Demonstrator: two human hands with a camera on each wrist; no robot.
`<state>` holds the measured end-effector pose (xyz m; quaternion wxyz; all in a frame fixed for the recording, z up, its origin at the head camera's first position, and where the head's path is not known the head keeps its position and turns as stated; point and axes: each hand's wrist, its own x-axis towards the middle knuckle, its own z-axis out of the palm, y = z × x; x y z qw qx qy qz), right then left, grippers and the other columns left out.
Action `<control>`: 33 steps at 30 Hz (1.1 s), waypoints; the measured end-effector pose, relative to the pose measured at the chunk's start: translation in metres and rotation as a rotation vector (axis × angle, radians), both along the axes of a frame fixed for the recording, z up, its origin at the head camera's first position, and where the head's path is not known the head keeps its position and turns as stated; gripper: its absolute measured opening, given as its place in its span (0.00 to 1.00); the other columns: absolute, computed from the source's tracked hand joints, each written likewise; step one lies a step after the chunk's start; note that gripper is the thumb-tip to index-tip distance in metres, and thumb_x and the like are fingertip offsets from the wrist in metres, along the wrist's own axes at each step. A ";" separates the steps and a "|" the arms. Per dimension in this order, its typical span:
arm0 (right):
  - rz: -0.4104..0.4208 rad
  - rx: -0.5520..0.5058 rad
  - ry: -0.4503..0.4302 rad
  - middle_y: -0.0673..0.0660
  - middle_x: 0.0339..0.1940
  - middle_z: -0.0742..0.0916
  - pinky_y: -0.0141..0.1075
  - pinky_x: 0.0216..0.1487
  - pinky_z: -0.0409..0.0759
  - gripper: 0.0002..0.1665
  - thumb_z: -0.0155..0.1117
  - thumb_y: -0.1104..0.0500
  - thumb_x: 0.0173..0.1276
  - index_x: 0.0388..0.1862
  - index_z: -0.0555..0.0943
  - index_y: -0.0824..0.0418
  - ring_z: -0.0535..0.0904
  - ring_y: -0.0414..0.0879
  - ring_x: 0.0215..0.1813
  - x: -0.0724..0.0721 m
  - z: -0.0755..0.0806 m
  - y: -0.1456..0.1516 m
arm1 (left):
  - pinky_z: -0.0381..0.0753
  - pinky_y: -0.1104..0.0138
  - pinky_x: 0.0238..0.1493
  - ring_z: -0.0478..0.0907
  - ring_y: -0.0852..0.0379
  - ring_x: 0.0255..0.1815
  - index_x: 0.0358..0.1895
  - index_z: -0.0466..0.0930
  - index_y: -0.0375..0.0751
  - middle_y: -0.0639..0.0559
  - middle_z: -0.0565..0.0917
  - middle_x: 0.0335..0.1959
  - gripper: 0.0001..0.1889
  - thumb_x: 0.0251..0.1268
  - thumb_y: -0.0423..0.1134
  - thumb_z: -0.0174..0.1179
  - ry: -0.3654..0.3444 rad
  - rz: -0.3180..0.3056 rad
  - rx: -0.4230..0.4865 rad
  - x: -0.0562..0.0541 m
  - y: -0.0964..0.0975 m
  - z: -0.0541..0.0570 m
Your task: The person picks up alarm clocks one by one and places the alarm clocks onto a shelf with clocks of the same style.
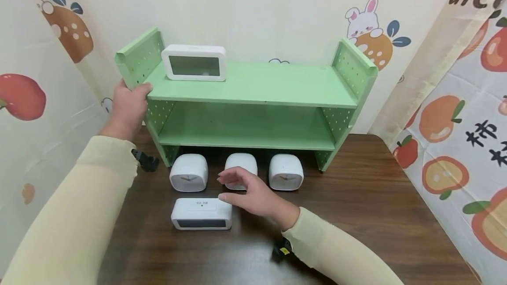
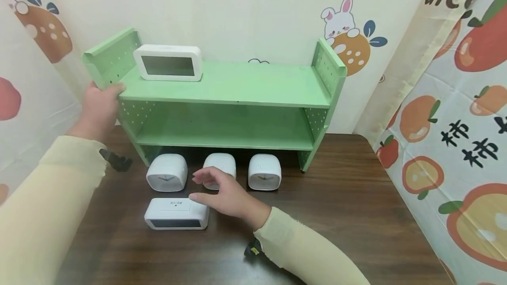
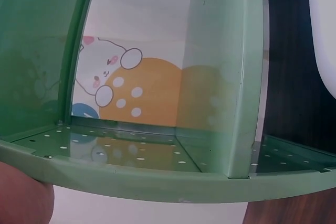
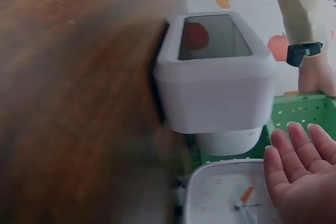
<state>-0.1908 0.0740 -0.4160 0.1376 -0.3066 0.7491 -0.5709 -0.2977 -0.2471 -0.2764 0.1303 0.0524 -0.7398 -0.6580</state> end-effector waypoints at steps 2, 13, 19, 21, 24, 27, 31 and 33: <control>0.000 0.003 -0.012 0.55 0.62 0.83 0.53 0.71 0.70 0.28 0.72 0.56 0.71 0.67 0.75 0.59 0.77 0.46 0.65 0.001 -0.004 0.000 | 0.60 0.55 0.76 0.66 0.52 0.72 0.79 0.58 0.52 0.48 0.65 0.76 0.29 0.79 0.46 0.52 -0.004 0.002 0.008 0.000 0.000 0.000; -0.006 0.052 -0.064 0.59 0.66 0.81 0.43 0.71 0.70 0.35 0.77 0.54 0.66 0.69 0.74 0.58 0.76 0.44 0.66 0.006 -0.024 -0.004 | 0.64 0.54 0.74 0.70 0.54 0.66 0.78 0.62 0.51 0.49 0.70 0.72 0.28 0.78 0.46 0.53 0.000 0.010 0.009 0.000 0.001 0.001; -0.030 0.073 -0.071 0.56 0.66 0.82 0.42 0.72 0.68 0.40 0.80 0.53 0.62 0.70 0.74 0.59 0.75 0.43 0.67 0.010 -0.029 -0.006 | 0.64 0.54 0.74 0.70 0.53 0.67 0.78 0.62 0.50 0.48 0.70 0.72 0.28 0.78 0.45 0.53 0.018 0.000 0.039 0.001 0.000 0.000; -0.036 0.070 -0.070 0.55 0.66 0.82 0.41 0.72 0.68 0.41 0.81 0.53 0.61 0.70 0.74 0.59 0.75 0.42 0.67 0.011 -0.032 -0.007 | 0.64 0.55 0.74 0.70 0.52 0.68 0.78 0.61 0.50 0.48 0.69 0.73 0.28 0.79 0.45 0.53 0.019 -0.006 0.046 0.001 0.000 0.000; -0.051 0.068 -0.068 0.48 0.65 0.82 0.41 0.73 0.67 0.41 0.82 0.54 0.60 0.70 0.74 0.58 0.74 0.40 0.67 0.013 -0.035 -0.007 | 0.63 0.55 0.75 0.68 0.52 0.70 0.78 0.61 0.51 0.47 0.68 0.74 0.28 0.79 0.44 0.53 0.018 -0.010 0.062 0.000 0.002 0.000; -0.066 0.062 -0.085 0.44 0.64 0.83 0.41 0.73 0.67 0.41 0.83 0.54 0.59 0.69 0.75 0.57 0.75 0.40 0.67 0.015 -0.038 -0.006 | 0.62 0.56 0.76 0.67 0.52 0.71 0.78 0.61 0.51 0.47 0.67 0.75 0.28 0.79 0.44 0.53 0.011 -0.008 0.058 -0.001 0.003 0.000; -0.058 0.032 -0.122 0.43 0.62 0.83 0.41 0.70 0.69 0.40 0.84 0.55 0.57 0.68 0.77 0.52 0.77 0.40 0.64 0.016 -0.045 -0.006 | 0.62 0.56 0.75 0.68 0.52 0.70 0.78 0.61 0.51 0.49 0.68 0.74 0.28 0.79 0.45 0.54 0.002 0.004 0.068 -0.002 0.002 0.000; -0.048 0.018 -0.130 0.42 0.62 0.83 0.40 0.69 0.69 0.40 0.84 0.55 0.56 0.67 0.77 0.49 0.77 0.40 0.64 0.017 -0.049 -0.006 | 0.62 0.56 0.75 0.68 0.53 0.69 0.78 0.61 0.51 0.49 0.69 0.73 0.28 0.79 0.44 0.54 0.005 0.009 0.077 -0.001 0.002 0.000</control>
